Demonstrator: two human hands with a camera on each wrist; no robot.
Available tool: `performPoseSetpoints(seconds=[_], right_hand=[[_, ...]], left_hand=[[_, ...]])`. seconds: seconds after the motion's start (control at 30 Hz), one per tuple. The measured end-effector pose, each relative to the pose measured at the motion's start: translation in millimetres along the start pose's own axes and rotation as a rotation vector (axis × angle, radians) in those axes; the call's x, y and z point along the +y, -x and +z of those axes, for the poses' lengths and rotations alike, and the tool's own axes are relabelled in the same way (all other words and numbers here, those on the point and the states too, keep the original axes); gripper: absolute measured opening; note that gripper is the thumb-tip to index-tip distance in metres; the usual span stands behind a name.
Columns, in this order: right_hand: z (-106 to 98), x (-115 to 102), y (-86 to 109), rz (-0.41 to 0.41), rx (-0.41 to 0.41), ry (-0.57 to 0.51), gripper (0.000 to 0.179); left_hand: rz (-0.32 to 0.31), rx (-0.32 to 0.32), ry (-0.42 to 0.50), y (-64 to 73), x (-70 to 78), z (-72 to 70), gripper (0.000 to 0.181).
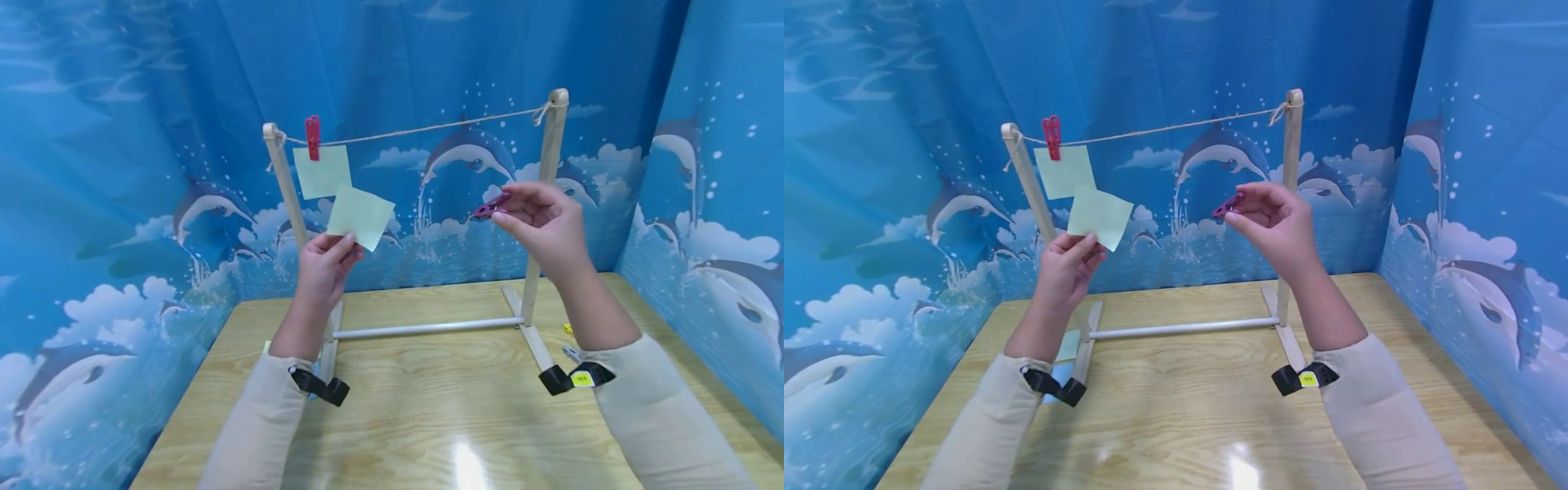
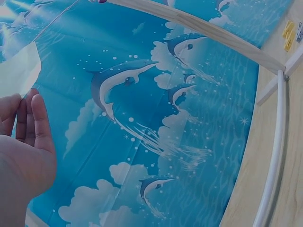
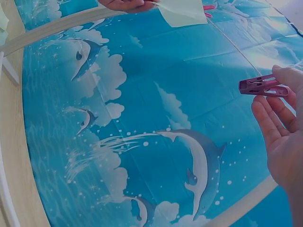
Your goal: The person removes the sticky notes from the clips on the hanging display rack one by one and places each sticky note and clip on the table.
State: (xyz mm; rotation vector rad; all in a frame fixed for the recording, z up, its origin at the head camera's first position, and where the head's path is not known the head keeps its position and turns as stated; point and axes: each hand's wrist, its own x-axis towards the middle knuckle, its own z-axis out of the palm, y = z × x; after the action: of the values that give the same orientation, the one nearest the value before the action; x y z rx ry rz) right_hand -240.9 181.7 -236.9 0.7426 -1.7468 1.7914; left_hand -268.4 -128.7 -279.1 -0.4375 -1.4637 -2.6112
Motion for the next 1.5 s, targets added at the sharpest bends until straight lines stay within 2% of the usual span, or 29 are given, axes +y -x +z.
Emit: performPoseSetpoints(seconds=[0.23,0.47,0.73,1.0,1.13,1.27,1.5], right_hand=[[-12.0,11.8,11.4,0.048,0.023,-0.025,0.033],[-21.3,15.4,25.0,0.06,0.048,-0.001,0.033],[-34.5,20.1,39.4,0.061,0.068,-0.058,0.033],[-47.5,27.3,55.3,0.025,0.058,-0.147,0.033],[-52.7,30.3,63.7,0.048,0.094,-0.15,0.033],[-57.4,34.1,72.1,0.059,0.119,-0.159,0.033],[-63.8,41.5,84.4,0.084,0.146,-0.169,0.033]], left_hand=[[-0.015,0.061,-0.06,5.9,-6.6,-8.9,0.031],[0.006,0.126,-0.094,15.4,-10.0,-20.0,0.03],[0.022,0.139,-0.101,26.2,-12.3,-30.1,0.015],[0.021,0.155,-0.149,35.3,-11.3,-39.1,0.012],[0.036,0.151,-0.171,40.0,-10.8,-43.6,0.015],[0.026,0.174,-0.21,45.1,-9.3,-49.6,0.023],[0.022,0.26,-0.204,52.4,-7.9,-62.8,0.028]])
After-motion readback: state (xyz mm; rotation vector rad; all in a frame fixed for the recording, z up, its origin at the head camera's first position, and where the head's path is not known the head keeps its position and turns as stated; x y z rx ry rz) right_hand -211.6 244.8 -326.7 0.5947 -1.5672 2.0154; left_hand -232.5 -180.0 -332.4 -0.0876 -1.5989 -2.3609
